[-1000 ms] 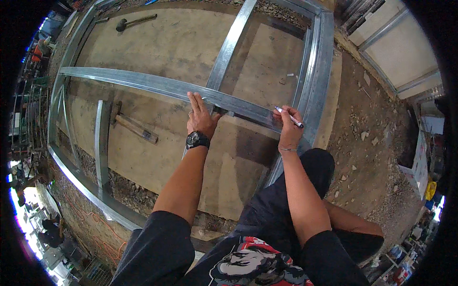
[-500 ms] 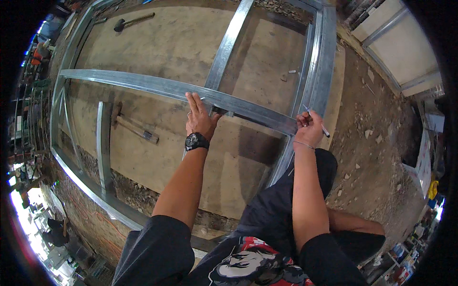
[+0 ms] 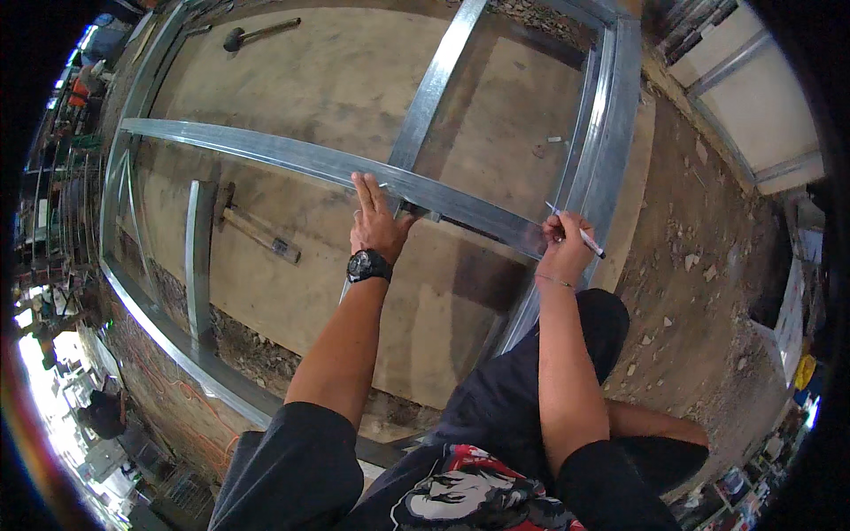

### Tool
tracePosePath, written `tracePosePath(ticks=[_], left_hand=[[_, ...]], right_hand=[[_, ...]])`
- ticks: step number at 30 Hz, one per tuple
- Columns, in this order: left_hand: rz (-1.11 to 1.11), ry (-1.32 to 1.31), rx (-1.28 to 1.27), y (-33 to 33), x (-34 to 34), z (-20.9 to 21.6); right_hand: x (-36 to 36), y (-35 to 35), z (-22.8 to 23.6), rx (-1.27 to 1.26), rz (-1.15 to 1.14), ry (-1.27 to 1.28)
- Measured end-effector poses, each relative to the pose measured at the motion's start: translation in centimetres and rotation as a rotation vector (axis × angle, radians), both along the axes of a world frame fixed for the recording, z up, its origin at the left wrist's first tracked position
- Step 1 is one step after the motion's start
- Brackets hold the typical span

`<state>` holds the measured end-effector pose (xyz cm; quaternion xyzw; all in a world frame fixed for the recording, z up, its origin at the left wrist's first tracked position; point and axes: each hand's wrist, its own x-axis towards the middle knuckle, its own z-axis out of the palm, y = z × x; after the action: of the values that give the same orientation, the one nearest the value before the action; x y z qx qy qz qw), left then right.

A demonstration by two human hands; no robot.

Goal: The person measures and marks metal frame sections with a tape measure and marker, then uses a hammer to adjust joints. The person also uses a power tool on a workbench and handles metal bars and frames throughout the workshop.

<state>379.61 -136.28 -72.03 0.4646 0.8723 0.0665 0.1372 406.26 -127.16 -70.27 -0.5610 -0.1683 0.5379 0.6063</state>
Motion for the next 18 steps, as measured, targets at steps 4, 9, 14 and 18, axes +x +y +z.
tracePosePath(ticks=[4,9,14,18], left_hand=[[0.006,-0.037,0.003,0.0,-0.3,-0.1],[0.020,-0.054,-0.015,0.1,-0.2,0.1],[0.001,-0.023,-0.003,0.0,-0.1,0.3],[0.005,-0.033,0.000,0.0,-0.1,0.0]], right_hand=[[0.7,0.5,-0.6,-0.020,-0.022,0.054],[2.0,0.7,-0.5,-0.089,-0.101,0.182],[2.4,0.9,-1.0,-0.113,-0.089,0.248],[2.8,1.0,-1.4,-0.114,-0.099,0.290]])
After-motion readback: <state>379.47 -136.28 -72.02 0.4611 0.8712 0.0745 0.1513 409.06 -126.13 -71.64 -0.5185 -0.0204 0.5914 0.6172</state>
